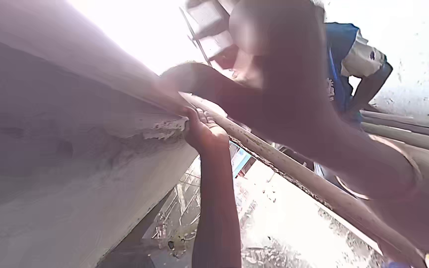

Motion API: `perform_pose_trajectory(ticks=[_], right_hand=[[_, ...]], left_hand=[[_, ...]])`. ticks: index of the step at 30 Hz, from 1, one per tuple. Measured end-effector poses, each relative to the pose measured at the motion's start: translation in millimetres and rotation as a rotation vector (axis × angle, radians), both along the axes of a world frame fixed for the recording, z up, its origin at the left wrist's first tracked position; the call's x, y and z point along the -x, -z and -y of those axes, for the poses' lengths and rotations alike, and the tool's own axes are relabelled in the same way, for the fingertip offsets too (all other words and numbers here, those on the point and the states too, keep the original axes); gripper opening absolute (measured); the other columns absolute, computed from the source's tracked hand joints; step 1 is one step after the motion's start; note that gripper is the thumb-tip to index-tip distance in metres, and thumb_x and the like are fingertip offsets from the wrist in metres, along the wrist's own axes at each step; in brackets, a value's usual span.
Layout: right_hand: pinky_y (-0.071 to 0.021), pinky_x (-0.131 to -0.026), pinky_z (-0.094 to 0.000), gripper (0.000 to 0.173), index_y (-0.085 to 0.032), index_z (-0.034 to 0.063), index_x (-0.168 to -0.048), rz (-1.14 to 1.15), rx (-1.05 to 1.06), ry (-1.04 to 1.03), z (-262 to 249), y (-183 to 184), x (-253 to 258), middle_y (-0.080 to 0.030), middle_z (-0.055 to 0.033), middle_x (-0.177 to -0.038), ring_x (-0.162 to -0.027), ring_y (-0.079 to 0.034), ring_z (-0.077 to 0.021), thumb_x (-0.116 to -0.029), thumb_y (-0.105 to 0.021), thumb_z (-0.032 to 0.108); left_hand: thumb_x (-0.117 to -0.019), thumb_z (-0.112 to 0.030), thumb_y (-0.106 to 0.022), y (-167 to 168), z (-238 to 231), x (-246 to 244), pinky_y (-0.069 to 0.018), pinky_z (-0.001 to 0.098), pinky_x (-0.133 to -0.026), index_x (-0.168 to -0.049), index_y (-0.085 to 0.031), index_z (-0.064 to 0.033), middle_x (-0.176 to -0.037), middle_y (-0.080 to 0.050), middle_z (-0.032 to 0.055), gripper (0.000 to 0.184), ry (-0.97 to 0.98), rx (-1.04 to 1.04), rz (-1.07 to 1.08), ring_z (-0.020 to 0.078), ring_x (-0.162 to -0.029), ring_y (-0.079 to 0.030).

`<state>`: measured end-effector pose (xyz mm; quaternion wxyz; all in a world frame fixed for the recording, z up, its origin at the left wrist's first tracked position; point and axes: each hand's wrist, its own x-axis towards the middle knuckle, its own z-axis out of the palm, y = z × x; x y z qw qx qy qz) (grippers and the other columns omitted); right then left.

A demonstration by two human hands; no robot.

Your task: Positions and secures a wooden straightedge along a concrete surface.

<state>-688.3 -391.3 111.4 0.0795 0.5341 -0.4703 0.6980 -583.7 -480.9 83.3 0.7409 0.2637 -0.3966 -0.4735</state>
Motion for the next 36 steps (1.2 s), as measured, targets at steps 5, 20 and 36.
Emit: perform_pose_trajectory(ticks=[5, 20, 36], right_hand=[[-0.0526, -0.085, -0.065, 0.089, -0.065, 0.0113, -0.133, -0.027, -0.871, -0.145, -21, 223, 25, -0.071, -0.0184, -0.114, -0.105, -0.067, -0.0412, -0.0777, -0.064, 0.081], [-0.0566, -0.087, -0.0574, 0.086, -0.044, 0.0118, -0.153, -0.032, -1.135, -0.369, 0, 307, 1, -0.065, -0.0222, -0.126, -0.112, -0.066, -0.0421, -0.0805, -0.083, 0.038], [-0.0569, -0.083, -0.0575, 0.084, -0.059, 0.0089, -0.139, -0.058, -0.911, -0.165, 0, 289, -8, -0.069, -0.0187, -0.114, -0.111, -0.063, -0.0445, -0.0718, -0.089, 0.049]], left_hand=[[-0.1063, -0.028, -0.053, -4, 2, 1, -0.044, 0.0447, -0.112, -0.145, -0.04, -0.0132, -0.147, -0.048, 0.0109, 0.043, -0.051, -0.02, 0.034, 0.0265, -0.14, -0.047], [-0.1039, -0.041, -0.053, 0, 8, -1, -0.0503, 0.0495, -0.105, -0.144, -0.044, -0.0148, -0.142, -0.057, 0.0137, 0.049, -0.222, -0.034, 0.116, 0.0301, -0.134, -0.055], [-0.1047, -0.039, -0.052, -5, 9, -8, -0.0563, 0.0455, -0.089, -0.131, -0.051, -0.0153, -0.123, -0.067, 0.0115, 0.036, -0.222, -0.048, 0.201, 0.0268, -0.114, -0.066]])
